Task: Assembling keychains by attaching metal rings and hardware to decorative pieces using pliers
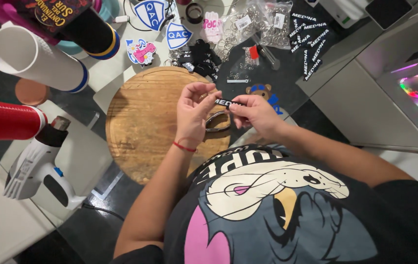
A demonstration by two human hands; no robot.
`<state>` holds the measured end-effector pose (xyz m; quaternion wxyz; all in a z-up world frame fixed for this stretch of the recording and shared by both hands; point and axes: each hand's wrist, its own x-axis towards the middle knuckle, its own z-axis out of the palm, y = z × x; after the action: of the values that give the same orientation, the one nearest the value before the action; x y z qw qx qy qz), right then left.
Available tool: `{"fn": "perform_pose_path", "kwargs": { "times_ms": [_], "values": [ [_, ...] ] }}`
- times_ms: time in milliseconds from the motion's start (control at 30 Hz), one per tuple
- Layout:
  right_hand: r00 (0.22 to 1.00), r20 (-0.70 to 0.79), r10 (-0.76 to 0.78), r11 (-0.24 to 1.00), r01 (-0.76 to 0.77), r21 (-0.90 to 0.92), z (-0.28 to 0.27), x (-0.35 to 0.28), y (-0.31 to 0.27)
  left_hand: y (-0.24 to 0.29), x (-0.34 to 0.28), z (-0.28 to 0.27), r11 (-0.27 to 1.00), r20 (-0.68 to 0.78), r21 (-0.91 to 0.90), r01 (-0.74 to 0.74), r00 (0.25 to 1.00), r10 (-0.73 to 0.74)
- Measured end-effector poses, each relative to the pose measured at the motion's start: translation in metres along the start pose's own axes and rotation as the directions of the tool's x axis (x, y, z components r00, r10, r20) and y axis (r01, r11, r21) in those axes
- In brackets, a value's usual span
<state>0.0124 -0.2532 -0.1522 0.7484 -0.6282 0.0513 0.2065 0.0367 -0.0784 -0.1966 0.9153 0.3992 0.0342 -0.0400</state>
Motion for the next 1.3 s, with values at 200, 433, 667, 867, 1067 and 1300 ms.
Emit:
{"fn": "perform_pose_path", "kwargs": {
  "times_ms": [200,433,667,867,1067,1300],
  "values": [
    [0.999,-0.010,-0.037,0.995,0.038,0.097,0.006,-0.011,-0.015,0.040,0.001,0.026,0.991,-0.023,-0.055,-0.119,0.993,0.118],
    [0.970,0.006,-0.242,0.963,0.240,0.119,0.009,-0.030,-0.053,0.077,-0.016,0.057,0.973,0.080,-0.137,-0.185,0.977,0.197],
    [0.970,-0.065,-0.233,0.969,0.237,0.062,0.000,-0.021,-0.042,0.078,-0.012,0.055,0.972,0.073,0.049,-0.229,0.972,0.225],
    [0.958,-0.199,0.207,0.974,-0.183,0.131,-0.018,0.009,0.021,-0.001,0.041,-0.018,0.858,-0.014,0.507,-0.078,0.995,0.099],
    [0.913,-0.219,0.344,0.918,-0.278,0.282,-0.047,0.075,0.078,-0.030,0.102,-0.027,0.658,0.000,0.751,-0.056,0.996,0.085],
    [0.919,-0.277,0.280,0.959,-0.253,0.128,-0.065,0.067,0.083,-0.029,0.189,-0.100,0.325,0.016,0.943,-0.072,0.985,0.169]
  ]
}}
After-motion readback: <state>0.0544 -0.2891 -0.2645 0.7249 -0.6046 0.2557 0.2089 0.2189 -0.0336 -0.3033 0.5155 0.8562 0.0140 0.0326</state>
